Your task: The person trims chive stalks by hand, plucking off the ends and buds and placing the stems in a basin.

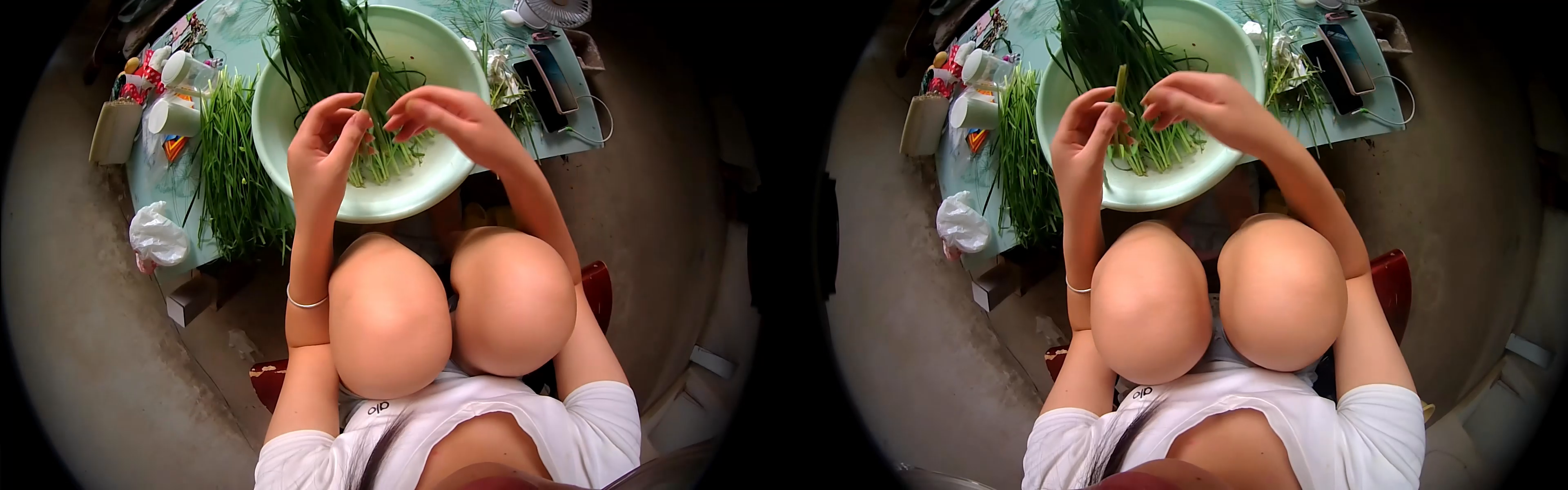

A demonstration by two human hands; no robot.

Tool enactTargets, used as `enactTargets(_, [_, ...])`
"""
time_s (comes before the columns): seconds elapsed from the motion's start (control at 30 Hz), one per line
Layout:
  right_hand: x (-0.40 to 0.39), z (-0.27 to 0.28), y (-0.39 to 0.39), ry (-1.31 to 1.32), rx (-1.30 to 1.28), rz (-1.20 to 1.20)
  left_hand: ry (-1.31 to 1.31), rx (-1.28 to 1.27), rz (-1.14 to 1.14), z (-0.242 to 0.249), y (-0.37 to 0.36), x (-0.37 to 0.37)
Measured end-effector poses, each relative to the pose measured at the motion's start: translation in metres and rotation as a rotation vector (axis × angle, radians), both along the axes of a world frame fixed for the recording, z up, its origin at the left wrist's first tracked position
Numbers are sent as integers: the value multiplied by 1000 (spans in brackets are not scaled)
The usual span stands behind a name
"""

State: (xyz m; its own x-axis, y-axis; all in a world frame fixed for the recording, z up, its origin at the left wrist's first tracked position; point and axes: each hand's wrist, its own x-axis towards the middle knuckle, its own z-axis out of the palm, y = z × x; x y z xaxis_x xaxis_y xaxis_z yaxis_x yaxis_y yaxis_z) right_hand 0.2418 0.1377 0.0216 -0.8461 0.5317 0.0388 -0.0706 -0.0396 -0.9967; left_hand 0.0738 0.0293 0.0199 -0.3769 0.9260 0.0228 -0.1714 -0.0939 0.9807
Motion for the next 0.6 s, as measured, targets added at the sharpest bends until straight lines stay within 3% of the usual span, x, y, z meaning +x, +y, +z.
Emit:
enactTargets(0.17, [-10, 13, -16, -6, -288, 18, 128, 0, 86, 17, -2, 4])
enactTargets(0.33, [-11, 5, -22, -94, -185, -62, 320, -37, 93, 12, -1, 11])
enactTargets(0.43, [-8, 7, -22, -161, -107, -133, 251, -17, 78, -2, 1, 11])
enactTargets(0.5, [-4, 5, -19, -168, 347, -303, 224, -8, 70, -5, 2, 11])
enactTargets(0.53, [-4, 5, -17, -171, 348, -301, 222, -41, 55, -4, 1, 11])
enactTargets(0.6, [-3, 4, -14, -85, 690, -424, 219, -78, 34, -2, 2, 13])
